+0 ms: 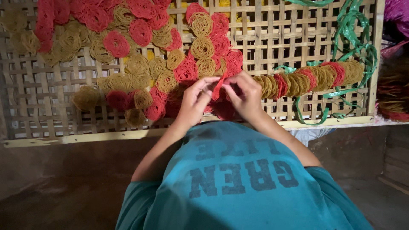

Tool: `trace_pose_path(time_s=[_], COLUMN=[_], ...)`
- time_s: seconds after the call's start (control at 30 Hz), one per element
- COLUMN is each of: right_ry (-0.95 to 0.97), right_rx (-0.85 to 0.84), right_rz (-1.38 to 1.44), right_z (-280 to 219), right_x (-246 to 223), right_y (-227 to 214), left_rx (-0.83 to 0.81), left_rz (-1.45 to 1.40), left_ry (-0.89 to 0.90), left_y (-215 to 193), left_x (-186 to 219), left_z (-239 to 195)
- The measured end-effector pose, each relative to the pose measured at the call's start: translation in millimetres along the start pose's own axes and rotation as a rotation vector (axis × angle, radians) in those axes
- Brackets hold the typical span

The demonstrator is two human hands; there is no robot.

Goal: The person ties individual red and brown decorative rosettes onto a green ribbon using a small green tool, then gathers the completed rosettes into a bundle. The rosettes are arranged on a wooden lattice tray.

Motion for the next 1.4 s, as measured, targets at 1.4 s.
trace_pose_path(time_s=[1.4], right_ry=[0.481], right_rx=[0.15], right_rz=[-0.756], right_z=[-157], right_x=[242], right_y=[-274], left_rx=[0.307], left_rz=[-0.038], left_ry=[-0.064], left_y=[4], left_x=[-88], left_z=[6])
Point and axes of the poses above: each hand's wrist, its own z-axis towards the middle knuckle, its own y-axis out of the palm, x = y × z, the point moved 6 cm from there along z, towards the middle knuckle, and after that the axes turned 13 degrees about -x, right-handed, at the moved point
